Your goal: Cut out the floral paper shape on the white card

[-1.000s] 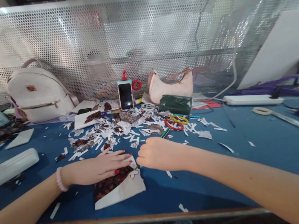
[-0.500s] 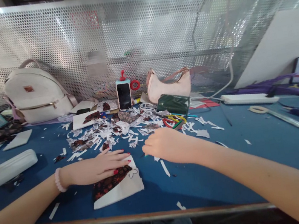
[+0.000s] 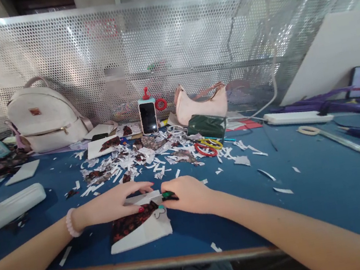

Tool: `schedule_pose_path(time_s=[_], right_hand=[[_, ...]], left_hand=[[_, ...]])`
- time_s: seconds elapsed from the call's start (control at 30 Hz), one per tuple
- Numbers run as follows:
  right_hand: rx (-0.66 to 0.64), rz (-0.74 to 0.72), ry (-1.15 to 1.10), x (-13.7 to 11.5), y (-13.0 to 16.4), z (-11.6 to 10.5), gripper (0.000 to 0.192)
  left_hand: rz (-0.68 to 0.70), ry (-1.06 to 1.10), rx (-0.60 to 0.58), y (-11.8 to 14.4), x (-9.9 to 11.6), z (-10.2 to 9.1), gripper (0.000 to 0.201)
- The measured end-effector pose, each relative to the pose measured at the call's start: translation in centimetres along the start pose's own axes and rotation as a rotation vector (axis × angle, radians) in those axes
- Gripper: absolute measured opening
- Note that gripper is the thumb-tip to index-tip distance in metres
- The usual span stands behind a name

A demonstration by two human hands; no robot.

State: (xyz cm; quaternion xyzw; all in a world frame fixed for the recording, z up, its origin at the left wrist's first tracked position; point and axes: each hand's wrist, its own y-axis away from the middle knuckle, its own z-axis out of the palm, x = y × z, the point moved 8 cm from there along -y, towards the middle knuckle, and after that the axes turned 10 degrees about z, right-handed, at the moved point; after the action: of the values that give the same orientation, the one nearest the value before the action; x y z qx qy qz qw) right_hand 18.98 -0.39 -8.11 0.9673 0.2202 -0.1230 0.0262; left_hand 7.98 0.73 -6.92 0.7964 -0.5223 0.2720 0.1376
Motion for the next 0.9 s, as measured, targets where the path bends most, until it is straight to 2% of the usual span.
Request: schedule_pose_path(time_s=[0.2,0.4,0.6,0.67,0.8,0.9], right_hand=[[0.069,-0.046,0.004,-0.3,0.6,0.1,0.012],[0.122,-0.055,0.035,-0.5,0.9,0.2,0.013],[0.079,-0.057,0.009,-0.7,1.0,0.3,0.016],[0.066,-0.065,-0.011,-0.8,1.2,0.3,0.025],[0.064,-0.044,0.000,-0.9,1.3,0.2,0.062],[0.030,-0.030,0.009,-1.0,1.2,0.5,0.061]], left_hand=[[-0.031,0.127,0.021,0.1,0.0,-0.1,0.056],[-0.065,0.336,0.018,0.1,-1.0,0.9,0.056],[-0.008,0.093,-0.055,0.0,0.3,0.7,0.059],[0.010,0.044,-0.082,0.1,0.6,0.7,0.062],[-0.010,0.032,-0.081,0.3,0.1,0.7,0.068],[-0.056,0.051,-0.080,0.4,-0.6,1.0,0.078]])
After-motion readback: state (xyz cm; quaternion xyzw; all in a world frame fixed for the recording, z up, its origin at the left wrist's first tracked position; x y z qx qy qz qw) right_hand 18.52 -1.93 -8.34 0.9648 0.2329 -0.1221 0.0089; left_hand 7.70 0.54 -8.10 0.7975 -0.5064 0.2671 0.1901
